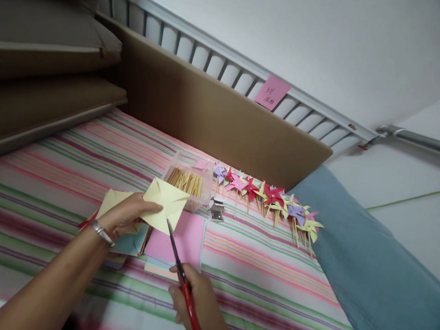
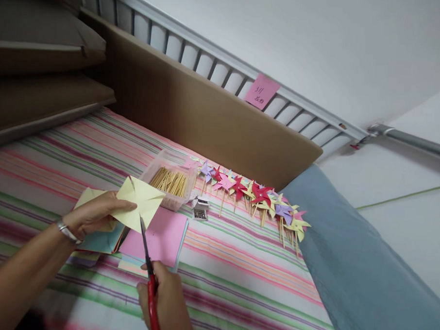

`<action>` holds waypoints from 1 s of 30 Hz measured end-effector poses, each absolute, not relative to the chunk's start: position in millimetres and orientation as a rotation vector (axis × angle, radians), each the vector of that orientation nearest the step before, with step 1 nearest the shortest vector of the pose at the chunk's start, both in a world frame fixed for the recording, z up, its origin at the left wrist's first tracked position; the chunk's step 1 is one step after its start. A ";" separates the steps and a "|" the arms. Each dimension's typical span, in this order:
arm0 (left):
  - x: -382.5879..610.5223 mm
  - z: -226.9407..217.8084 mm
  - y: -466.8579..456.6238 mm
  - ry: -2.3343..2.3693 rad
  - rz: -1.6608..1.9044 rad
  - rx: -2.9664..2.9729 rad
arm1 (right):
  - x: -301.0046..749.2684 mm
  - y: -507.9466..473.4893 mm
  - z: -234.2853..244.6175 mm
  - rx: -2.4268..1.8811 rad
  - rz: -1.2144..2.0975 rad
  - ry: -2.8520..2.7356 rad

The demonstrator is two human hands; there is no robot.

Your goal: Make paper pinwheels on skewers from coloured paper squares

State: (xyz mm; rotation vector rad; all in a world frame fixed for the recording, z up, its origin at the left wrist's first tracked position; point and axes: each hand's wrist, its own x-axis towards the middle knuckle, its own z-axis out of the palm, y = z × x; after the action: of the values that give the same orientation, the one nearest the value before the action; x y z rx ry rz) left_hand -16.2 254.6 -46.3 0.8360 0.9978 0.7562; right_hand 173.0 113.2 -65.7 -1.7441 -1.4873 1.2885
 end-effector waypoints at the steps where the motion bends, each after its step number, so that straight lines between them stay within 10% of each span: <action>1: -19.5 -46.1 256.0 1.005 0.778 0.818 | 176.0 111.6 -60.1 -1.734 1.307 -1.490; 30: 43.0 -64.3 212.5 0.628 0.528 0.832 | 198.4 130.7 -63.0 -1.334 0.963 -0.896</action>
State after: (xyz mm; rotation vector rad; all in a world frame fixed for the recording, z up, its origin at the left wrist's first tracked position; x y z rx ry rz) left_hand 43.0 212.5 -64.3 0.8318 0.6280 0.5284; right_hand 198.4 130.7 -63.0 -1.3338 -0.8961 0.9635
